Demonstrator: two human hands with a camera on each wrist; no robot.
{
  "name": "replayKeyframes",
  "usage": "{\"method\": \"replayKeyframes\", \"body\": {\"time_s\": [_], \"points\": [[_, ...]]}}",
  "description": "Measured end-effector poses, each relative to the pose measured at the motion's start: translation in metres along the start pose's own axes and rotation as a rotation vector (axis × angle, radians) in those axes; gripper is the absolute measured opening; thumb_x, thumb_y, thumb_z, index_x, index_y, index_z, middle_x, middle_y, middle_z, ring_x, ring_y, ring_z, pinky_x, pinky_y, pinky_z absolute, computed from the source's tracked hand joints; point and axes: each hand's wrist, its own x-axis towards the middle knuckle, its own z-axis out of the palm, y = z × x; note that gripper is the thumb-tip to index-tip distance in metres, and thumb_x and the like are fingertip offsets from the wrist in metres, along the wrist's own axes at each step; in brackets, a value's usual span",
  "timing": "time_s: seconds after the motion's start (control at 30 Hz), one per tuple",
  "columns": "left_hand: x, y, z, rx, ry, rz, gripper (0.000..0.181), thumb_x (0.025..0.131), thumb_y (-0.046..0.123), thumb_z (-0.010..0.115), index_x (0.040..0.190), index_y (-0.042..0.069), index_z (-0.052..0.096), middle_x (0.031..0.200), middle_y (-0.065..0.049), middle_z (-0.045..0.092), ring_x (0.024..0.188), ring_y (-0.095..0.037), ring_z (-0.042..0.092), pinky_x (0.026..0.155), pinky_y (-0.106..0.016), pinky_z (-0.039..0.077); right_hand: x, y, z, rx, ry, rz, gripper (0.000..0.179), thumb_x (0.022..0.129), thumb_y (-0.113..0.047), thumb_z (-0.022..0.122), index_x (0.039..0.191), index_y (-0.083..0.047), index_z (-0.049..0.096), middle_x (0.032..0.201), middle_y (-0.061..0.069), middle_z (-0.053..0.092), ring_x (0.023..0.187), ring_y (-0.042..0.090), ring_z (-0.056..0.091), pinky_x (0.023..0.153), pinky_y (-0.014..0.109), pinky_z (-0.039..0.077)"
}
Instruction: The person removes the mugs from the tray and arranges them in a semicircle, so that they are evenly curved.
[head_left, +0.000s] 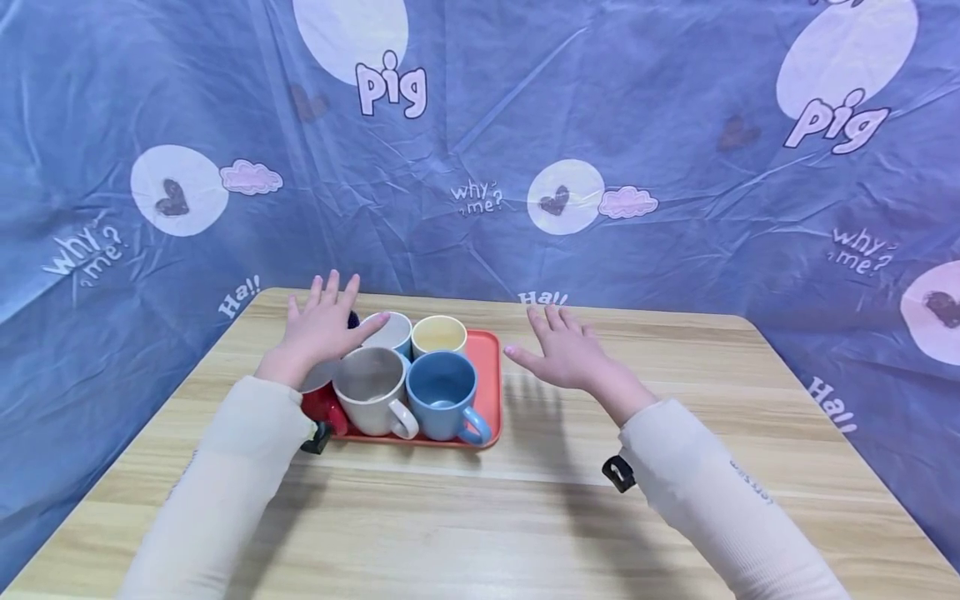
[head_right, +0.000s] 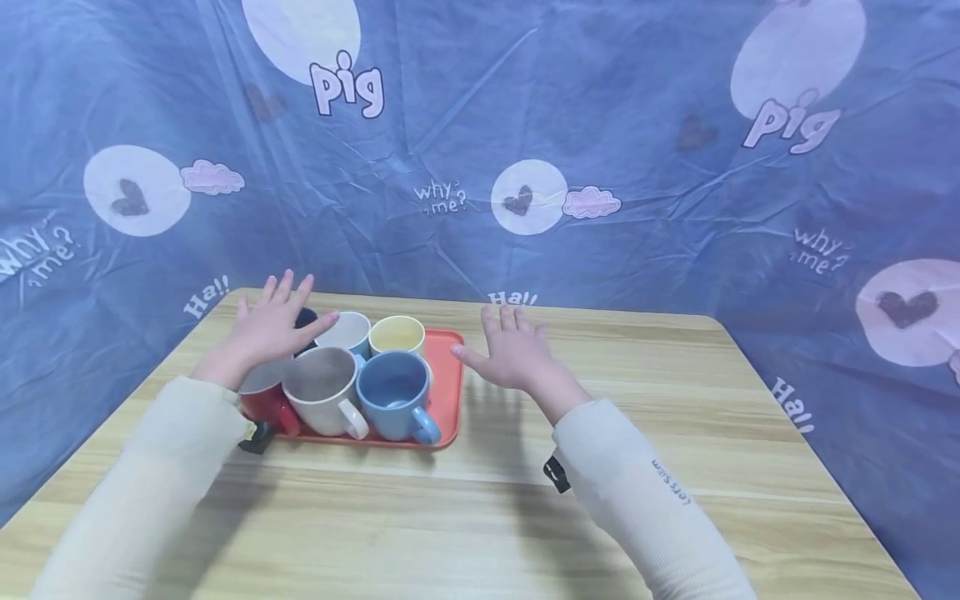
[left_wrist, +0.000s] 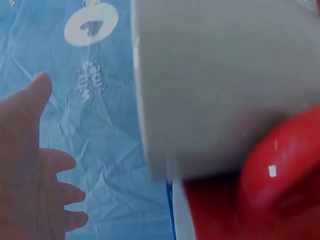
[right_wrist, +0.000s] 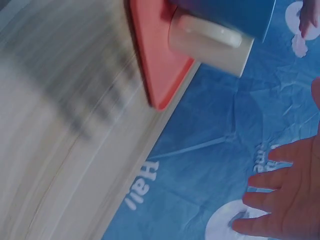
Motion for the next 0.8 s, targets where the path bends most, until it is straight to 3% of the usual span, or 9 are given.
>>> {"method": "replayKeyframes", "body": {"time_s": [0.3, 0.57, 0.7, 0.8], "points": [[-0.014, -0.031, -0.008, -0.076, 0.017, -0.056, 0.091, 0.078, 0.068, 0.027, 0.138, 0.004, 0.007, 0.138, -0.028, -0.004, 0.123, -0.042, -0.012, 0.084, -0.062, -0.017, -0.006, -0.016, 0.009, 0.002, -0.016, -0.072, 0.079, 0.082, -0.06, 0.035, 0.132, 0.0, 0.031, 0.133, 0.021, 0.029, 0.122, 0.037, 0.023, 0.093, 0.052, 0.023], [-0.025, -0.062, -0.002, -0.141, 0.126, -0.069, 0.084, 0.083, 0.061, 0.028, 0.137, 0.0, 0.01, 0.137, -0.029, 0.0, 0.124, -0.043, -0.006, 0.085, -0.064, -0.013, -0.009, -0.025, 0.025, 0.064, -0.055, -0.079, 0.074, 0.082, -0.058, 0.038, 0.128, -0.001, 0.039, 0.125, 0.017, 0.043, 0.114, 0.031, 0.039, 0.089, 0.044, 0.034], [-0.031, -0.075, 0.005, -0.242, 0.152, -0.059, 0.076, 0.087, 0.054, 0.029, 0.135, -0.003, 0.014, 0.136, -0.031, 0.006, 0.123, -0.044, 0.0, 0.086, -0.065, -0.008, -0.012, -0.026, 0.035, 0.142, -0.044, -0.074, 0.07, 0.082, -0.055, 0.042, 0.127, -0.001, 0.042, 0.122, 0.015, 0.047, 0.112, 0.028, 0.042, 0.089, 0.041, 0.034], [-0.036, -0.085, 0.011, -0.379, 0.15, -0.056, 0.071, 0.09, 0.048, 0.028, 0.136, -0.004, 0.013, 0.136, -0.031, 0.006, 0.123, -0.044, 0.003, 0.09, -0.063, -0.002, -0.013, -0.025, 0.043, 0.235, -0.042, -0.08, 0.066, 0.083, -0.052, 0.044, 0.125, 0.0, 0.043, 0.12, 0.014, 0.049, 0.111, 0.026, 0.044, 0.09, 0.039, 0.034]]}}
